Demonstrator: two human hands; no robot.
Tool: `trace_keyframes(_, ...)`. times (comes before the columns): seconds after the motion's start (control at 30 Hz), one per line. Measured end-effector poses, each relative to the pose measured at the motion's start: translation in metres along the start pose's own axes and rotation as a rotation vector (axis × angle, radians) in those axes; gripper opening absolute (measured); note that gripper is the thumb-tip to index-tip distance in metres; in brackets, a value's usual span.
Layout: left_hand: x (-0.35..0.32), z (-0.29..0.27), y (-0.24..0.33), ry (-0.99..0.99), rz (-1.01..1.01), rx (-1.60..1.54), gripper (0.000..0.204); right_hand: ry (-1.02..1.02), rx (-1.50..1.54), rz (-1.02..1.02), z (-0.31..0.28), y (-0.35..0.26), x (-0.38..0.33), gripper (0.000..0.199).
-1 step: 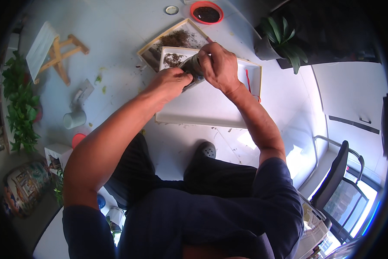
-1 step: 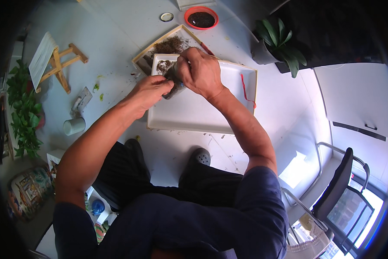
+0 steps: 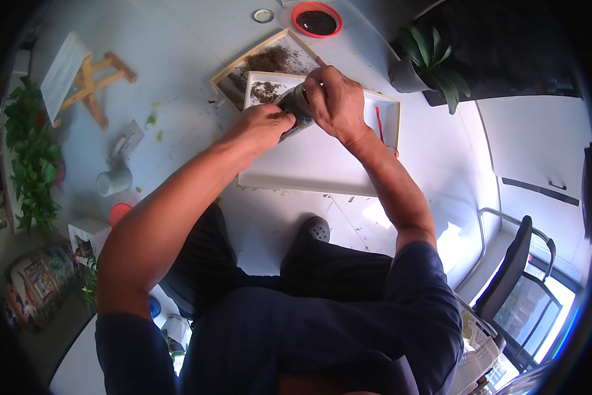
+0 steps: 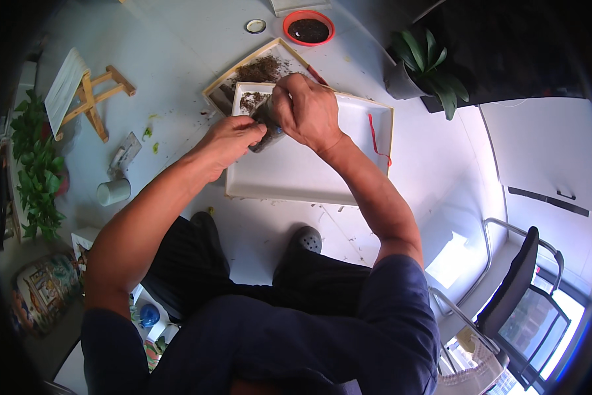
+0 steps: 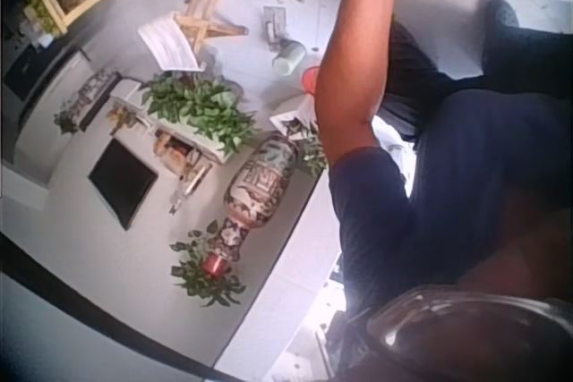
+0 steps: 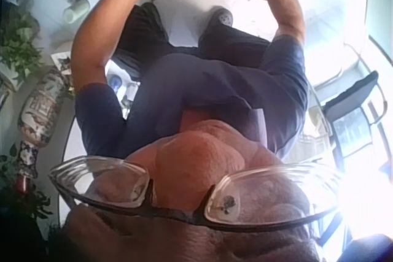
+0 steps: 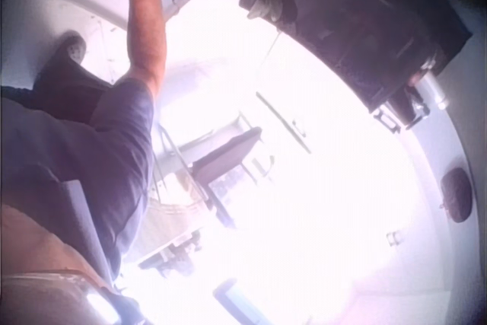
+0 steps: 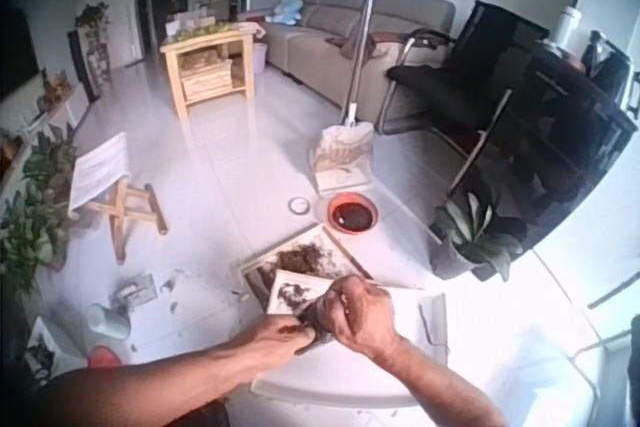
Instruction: The person sorts through dried plant material in a tray by hand, then walks to a kitchen and takes down several bags of spices and herbs from a shelf.
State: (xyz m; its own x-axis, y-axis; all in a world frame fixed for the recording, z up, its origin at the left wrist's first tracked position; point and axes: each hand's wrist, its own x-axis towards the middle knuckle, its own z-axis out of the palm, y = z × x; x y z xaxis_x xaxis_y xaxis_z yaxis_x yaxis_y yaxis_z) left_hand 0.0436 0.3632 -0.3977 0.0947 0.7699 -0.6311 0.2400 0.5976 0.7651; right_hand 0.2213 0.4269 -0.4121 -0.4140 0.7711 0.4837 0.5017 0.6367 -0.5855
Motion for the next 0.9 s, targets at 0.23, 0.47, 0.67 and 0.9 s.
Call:
trace_keyframes(0.23,-0.009,-0.002,0.011,-0.019,-0.004,-0.031,0.028,0.086,0.183,-0.134,-0.001,-0.004,-0.001,0.009)
trace_keyframes(0.47,-0.017,-0.012,0.015,0.023,0.030,-0.110,0.026,0.066,0.617,0.270,-0.004,-0.012,0.000,0.016)
trace_keyframes(0.67,-0.023,-0.030,0.011,0.030,-0.020,-0.062,0.023,0.028,0.755,0.513,-0.014,0.031,0.010,0.020)
trace_keyframes(0.9,-0.048,-0.046,0.024,0.136,0.036,-0.123,0.021,-0.391,-0.306,0.517,0.038,0.197,-0.117,0.021)
